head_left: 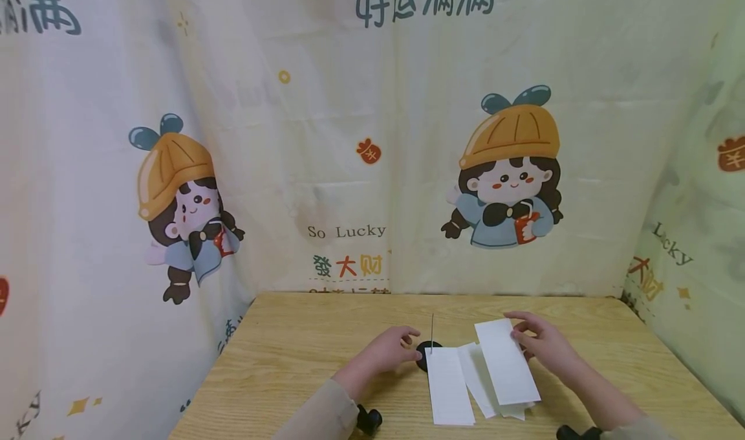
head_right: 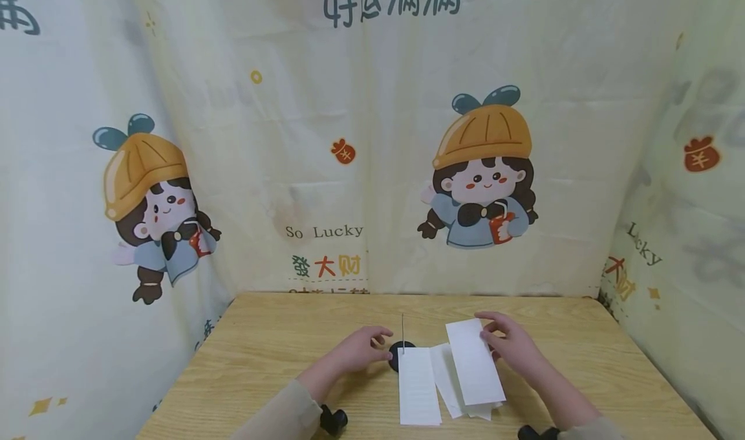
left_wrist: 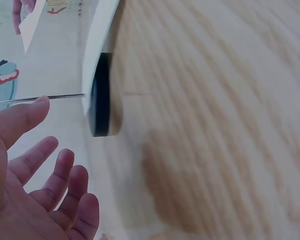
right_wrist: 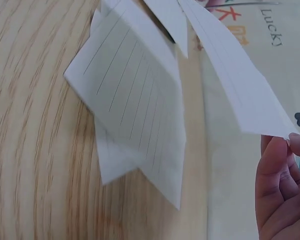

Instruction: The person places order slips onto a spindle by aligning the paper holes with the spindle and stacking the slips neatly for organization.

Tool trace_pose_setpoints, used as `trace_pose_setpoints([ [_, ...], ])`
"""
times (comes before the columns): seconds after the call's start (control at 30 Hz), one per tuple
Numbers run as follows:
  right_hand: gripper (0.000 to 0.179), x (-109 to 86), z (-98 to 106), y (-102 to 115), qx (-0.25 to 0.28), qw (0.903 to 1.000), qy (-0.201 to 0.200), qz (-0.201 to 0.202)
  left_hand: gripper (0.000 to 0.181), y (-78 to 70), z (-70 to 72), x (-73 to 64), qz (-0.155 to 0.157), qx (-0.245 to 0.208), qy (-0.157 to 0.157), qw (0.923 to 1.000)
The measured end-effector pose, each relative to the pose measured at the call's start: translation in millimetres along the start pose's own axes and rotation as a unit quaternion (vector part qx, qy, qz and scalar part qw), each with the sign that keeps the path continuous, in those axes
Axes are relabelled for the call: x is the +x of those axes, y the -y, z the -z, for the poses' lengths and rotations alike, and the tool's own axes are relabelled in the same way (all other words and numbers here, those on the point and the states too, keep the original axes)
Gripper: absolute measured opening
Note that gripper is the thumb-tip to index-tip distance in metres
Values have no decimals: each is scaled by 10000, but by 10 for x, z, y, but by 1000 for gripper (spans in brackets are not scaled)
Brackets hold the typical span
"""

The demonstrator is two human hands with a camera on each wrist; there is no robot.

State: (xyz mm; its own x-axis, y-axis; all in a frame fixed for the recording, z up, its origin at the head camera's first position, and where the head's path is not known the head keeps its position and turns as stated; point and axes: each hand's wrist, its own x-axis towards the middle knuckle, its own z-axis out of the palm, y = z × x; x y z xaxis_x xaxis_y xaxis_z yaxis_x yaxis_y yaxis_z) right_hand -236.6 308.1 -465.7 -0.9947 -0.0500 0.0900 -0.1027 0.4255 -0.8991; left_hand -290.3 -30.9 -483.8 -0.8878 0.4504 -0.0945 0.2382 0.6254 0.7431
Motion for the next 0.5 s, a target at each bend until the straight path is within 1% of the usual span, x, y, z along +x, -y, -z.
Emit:
trace_pose_setpoints([
  [0.13, 45, 20, -71, 66, 214, 9998, 33, 34, 45, -38, 27, -26, -66, -113, -117, 9998],
  [0.3, 45, 48, -173, 189, 507, 9987, 38, 99, 41, -95, 78, -31, -111, -273, -377, 9989],
  [0.33, 46, 55, -196, 213, 529, 9985, 61, 139, 39, -105, 89, -29, -129, -294, -435, 9985],
  [0.5, 45, 108, -313, 335, 638, 9979, 57, 96, 33, -165, 141, -43, -199, -346, -665, 9970],
])
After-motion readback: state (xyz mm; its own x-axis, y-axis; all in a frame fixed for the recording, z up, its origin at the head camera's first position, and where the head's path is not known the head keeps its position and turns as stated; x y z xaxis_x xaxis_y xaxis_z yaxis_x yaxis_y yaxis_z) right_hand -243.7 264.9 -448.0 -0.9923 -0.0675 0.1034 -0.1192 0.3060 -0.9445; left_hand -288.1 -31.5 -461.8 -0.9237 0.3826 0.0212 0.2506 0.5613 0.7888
